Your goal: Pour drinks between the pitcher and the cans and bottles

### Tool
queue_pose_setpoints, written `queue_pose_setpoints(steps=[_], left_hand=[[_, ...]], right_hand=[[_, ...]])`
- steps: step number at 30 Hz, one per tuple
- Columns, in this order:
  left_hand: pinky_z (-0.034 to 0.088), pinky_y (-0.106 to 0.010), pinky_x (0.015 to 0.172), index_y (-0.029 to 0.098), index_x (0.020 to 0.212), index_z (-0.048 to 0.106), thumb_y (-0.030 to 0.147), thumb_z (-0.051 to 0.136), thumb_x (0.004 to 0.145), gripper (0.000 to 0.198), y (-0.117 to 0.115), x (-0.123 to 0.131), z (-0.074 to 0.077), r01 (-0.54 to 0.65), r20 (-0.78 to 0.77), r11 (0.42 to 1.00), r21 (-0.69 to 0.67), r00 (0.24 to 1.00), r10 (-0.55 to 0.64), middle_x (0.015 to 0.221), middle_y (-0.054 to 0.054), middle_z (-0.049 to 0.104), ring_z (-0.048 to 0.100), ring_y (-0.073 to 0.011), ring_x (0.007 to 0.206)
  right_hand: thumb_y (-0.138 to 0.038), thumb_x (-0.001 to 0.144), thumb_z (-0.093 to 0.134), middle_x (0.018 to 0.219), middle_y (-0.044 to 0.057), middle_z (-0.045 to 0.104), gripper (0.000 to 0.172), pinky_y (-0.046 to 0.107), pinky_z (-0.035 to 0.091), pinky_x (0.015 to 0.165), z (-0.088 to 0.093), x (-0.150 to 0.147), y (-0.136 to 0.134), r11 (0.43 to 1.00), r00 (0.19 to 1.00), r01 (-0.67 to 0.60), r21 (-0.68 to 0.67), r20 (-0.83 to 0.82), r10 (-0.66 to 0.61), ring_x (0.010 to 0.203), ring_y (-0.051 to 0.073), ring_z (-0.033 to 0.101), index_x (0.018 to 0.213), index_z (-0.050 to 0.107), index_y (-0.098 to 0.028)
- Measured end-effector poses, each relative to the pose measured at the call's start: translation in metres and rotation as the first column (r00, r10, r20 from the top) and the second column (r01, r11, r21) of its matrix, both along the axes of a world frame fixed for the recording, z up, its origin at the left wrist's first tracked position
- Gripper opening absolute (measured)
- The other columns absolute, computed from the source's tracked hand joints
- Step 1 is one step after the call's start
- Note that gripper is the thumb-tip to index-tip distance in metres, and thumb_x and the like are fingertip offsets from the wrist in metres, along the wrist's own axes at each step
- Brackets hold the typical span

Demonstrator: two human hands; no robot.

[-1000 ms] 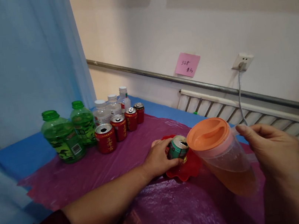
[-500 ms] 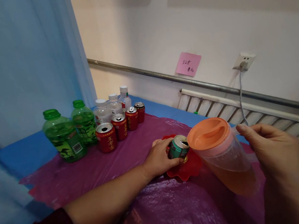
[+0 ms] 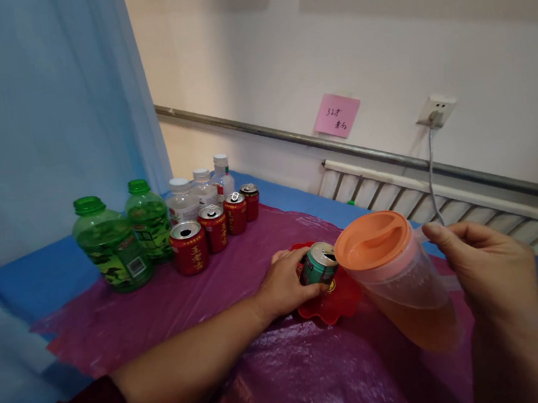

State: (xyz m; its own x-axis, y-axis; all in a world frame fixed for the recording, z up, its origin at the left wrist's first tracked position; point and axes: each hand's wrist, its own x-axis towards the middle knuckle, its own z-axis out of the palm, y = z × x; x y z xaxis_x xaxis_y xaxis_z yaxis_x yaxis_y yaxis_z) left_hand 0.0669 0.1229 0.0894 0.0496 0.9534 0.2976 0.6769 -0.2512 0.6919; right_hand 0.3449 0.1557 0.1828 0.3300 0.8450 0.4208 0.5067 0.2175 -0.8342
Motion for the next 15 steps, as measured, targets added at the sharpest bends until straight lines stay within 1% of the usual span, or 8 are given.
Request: queue_pose_setpoints(steps=[8, 15], left_hand=[[0.042, -0.043, 0.102, 0.029, 0.128, 0.065, 0.046, 0.086, 0.062, 0.071, -0.0014, 0.0011, 0.0027, -0.017, -0.002, 1.000, 0.014, 1.000, 0.017, 0.117, -0.002, 0.074, 0.064, -0.0304, 0.108], [0.041, -0.044, 0.103, 0.030, 0.129, 0.064, 0.046, 0.086, 0.062, 0.072, -0.0014, 0.0013, 0.0035, -0.013, 0.008, 1.000, 0.001, 1.000, 0.013, 0.120, -0.003, 0.073, 0.062, -0.0317, 0.111]], right_hand=[[-0.066, 0.064, 0.080, 0.056, -0.004, 0.052, 0.048, 0.026, 0.031, 0.050, 0.0030, -0.0018, -0.0019, 1.000, 1.000, -0.004, -0.010, 0.020, 0.004, 0.056, 0.013, 0.045, 0.065, 0.070, -0.020], [-0.066, 0.064, 0.080, 0.058, -0.003, 0.054, 0.048, 0.027, 0.032, 0.050, 0.0007, 0.0000, -0.0006, 1.000, 1.000, -0.012, -0.010, 0.015, 0.012, 0.057, 0.013, 0.046, 0.067, 0.071, -0.019]])
